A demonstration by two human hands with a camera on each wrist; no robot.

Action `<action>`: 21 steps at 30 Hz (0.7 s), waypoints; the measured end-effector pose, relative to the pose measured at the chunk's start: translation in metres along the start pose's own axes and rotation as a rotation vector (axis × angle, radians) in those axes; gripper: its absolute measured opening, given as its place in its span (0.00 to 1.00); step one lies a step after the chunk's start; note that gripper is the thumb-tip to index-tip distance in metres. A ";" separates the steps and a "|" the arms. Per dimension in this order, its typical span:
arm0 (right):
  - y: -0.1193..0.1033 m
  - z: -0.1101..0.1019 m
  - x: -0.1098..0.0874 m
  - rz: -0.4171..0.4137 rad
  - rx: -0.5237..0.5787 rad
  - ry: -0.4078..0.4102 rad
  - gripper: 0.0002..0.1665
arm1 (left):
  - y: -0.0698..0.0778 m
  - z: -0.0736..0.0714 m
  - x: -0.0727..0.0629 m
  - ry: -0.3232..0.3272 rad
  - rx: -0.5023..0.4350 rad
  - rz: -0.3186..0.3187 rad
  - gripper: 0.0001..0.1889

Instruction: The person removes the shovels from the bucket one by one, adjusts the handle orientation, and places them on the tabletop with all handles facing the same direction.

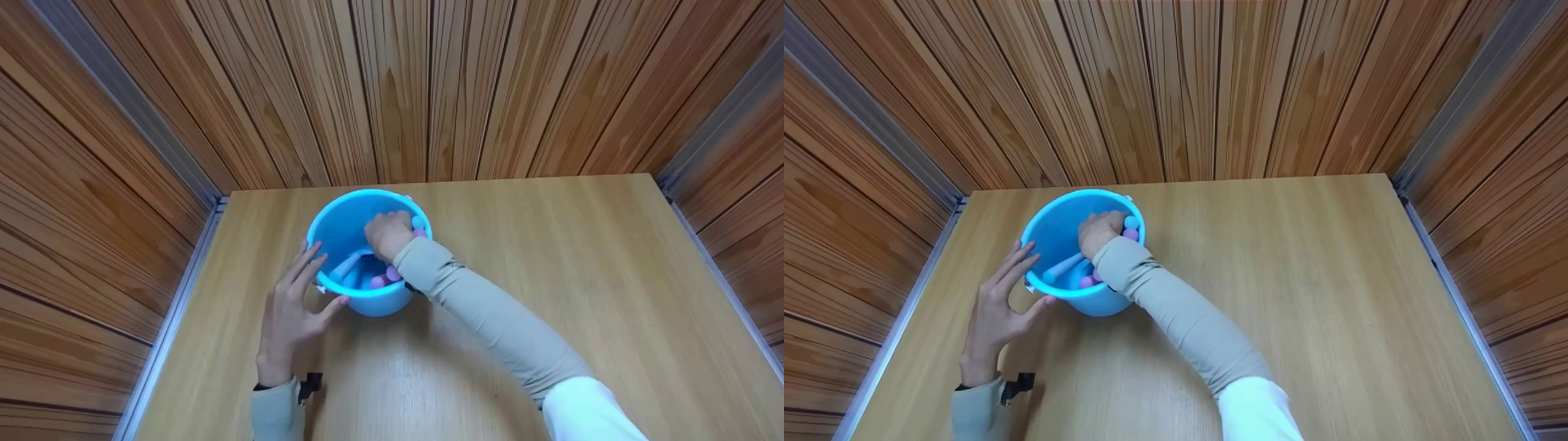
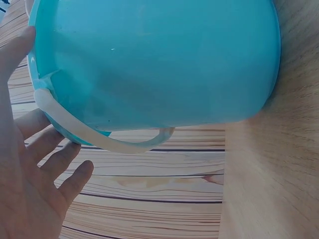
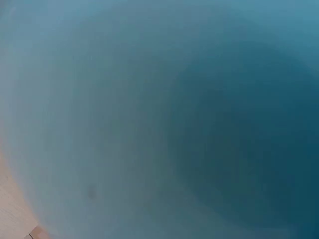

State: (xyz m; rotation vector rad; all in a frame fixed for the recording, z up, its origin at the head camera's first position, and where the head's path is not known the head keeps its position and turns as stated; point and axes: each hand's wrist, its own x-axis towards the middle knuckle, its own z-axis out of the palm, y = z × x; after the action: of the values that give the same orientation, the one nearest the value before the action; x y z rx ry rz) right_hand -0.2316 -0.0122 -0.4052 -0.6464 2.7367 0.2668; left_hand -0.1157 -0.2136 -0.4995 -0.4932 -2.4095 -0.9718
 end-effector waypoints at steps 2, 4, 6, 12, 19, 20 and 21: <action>0.000 0.002 0.001 -0.002 -0.008 0.015 0.15 | 0.000 0.001 -0.001 0.005 -0.001 0.007 0.42; 0.000 0.004 0.001 -0.004 -0.031 0.032 0.16 | -0.001 0.002 -0.001 0.012 -0.005 0.011 0.41; 0.000 0.005 0.001 -0.002 -0.073 0.054 0.17 | -0.001 0.003 -0.001 0.017 -0.010 0.019 0.41; 0.001 0.001 -0.002 0.015 -0.191 0.128 0.21 | -0.001 0.003 0.001 0.009 0.002 0.022 0.41; 0.005 -0.003 -0.009 -0.013 -0.154 0.156 0.28 | 0.000 0.002 0.000 0.001 0.010 0.002 0.40; 0.006 -0.003 -0.011 -0.019 -0.146 0.161 0.30 | 0.000 0.002 0.000 0.000 0.011 -0.002 0.40; 0.008 -0.004 -0.013 -0.027 -0.142 0.167 0.31 | -0.001 0.002 -0.001 0.000 0.012 -0.006 0.40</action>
State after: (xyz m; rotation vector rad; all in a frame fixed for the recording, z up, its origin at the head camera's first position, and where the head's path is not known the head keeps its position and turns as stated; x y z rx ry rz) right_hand -0.2255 -0.0016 -0.3959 -0.7758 2.8846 0.4221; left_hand -0.1159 -0.2129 -0.5012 -0.4820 -2.4168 -0.9590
